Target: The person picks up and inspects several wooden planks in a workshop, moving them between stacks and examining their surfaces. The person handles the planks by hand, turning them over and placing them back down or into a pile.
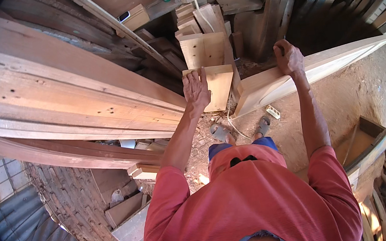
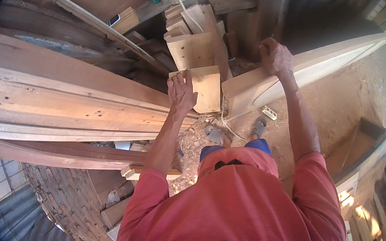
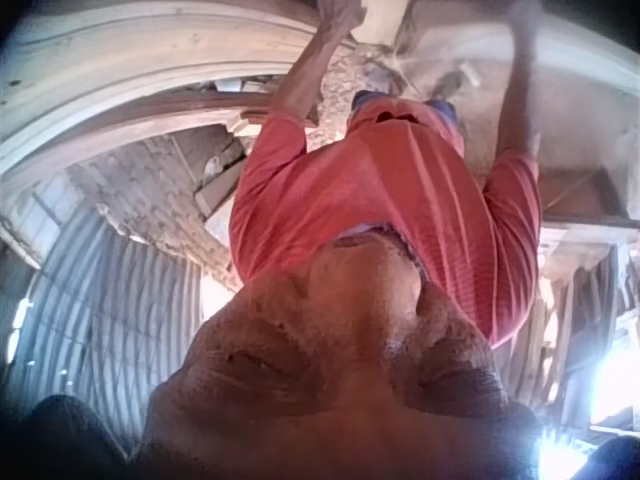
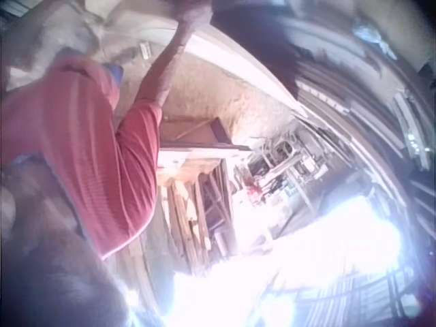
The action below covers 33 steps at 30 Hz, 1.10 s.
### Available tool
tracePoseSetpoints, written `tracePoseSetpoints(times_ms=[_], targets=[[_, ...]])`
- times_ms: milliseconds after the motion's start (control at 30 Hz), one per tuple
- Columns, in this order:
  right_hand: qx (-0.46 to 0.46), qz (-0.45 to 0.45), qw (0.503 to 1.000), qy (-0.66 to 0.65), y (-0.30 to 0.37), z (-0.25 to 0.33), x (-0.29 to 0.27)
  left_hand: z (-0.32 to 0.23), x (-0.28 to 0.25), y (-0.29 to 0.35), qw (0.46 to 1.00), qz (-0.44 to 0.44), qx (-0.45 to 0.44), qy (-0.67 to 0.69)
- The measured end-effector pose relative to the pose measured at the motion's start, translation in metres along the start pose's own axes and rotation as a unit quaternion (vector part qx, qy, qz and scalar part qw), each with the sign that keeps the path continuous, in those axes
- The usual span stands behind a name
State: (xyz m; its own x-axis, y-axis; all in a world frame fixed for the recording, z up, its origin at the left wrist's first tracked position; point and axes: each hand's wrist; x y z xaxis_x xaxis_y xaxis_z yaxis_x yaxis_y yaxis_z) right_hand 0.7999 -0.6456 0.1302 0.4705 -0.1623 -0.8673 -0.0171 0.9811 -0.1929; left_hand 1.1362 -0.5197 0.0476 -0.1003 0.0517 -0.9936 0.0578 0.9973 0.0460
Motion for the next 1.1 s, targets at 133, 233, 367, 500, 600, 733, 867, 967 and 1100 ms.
tracePoseSetpoints(times_ms=[133, 233, 367, 500, 600, 733, 867, 967, 1100], targets=[[0.005, 0.011, 1.0, 0.008, 0.0, 0.001, -0.001, 0.001, 0.002, -0.001, 0.998, -0.038, -0.045, 0.031], [-0.001, 0.019, 1.0, 0.015, 0.0, -0.001, -0.001, 0.0, 0.009, -0.005, 0.998, -0.054, -0.018, 0.017], [0.001, 0.033, 0.999, 0.023, -0.001, -0.003, 0.0, 0.011, 0.009, -0.019, 1.0, -0.003, 0.003, 0.023], [0.004, 0.03, 0.999, 0.022, 0.0, -0.003, 0.0, 0.03, 0.038, -0.034, 0.987, 0.126, -0.046, 0.093], [0.005, 0.022, 0.999, 0.03, 0.003, -0.003, 0.002, 0.033, 0.109, 0.015, 0.962, 0.256, -0.081, 0.039], [-0.004, -0.005, 1.0, 0.029, 0.003, -0.009, 0.005, 0.016, 0.199, 0.129, 0.909, 0.392, -0.081, 0.115], [-0.008, 0.02, 1.0, 0.018, -0.002, -0.012, 0.006, 0.003, 0.208, 0.129, 0.96, 0.223, -0.11, 0.127], [0.002, 0.035, 0.999, 0.023, -0.002, -0.01, 0.004, 0.017, 0.158, 0.054, 0.988, 0.053, -0.083, 0.117], [-0.009, 0.024, 0.999, 0.033, -0.002, -0.006, 0.003, 0.031, 0.086, -0.036, 0.991, -0.067, -0.047, 0.106]])
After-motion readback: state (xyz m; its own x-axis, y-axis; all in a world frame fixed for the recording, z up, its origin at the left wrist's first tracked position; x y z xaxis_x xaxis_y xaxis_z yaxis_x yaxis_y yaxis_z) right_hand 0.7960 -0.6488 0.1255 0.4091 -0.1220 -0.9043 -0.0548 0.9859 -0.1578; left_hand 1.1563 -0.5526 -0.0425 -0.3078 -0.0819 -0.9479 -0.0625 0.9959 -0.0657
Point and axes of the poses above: each hand's wrist, its own y-axis away from the middle knuckle, its own x-axis out of the palm, z = x × y, and after that the axes turned 7 degrees about -z, right-handed
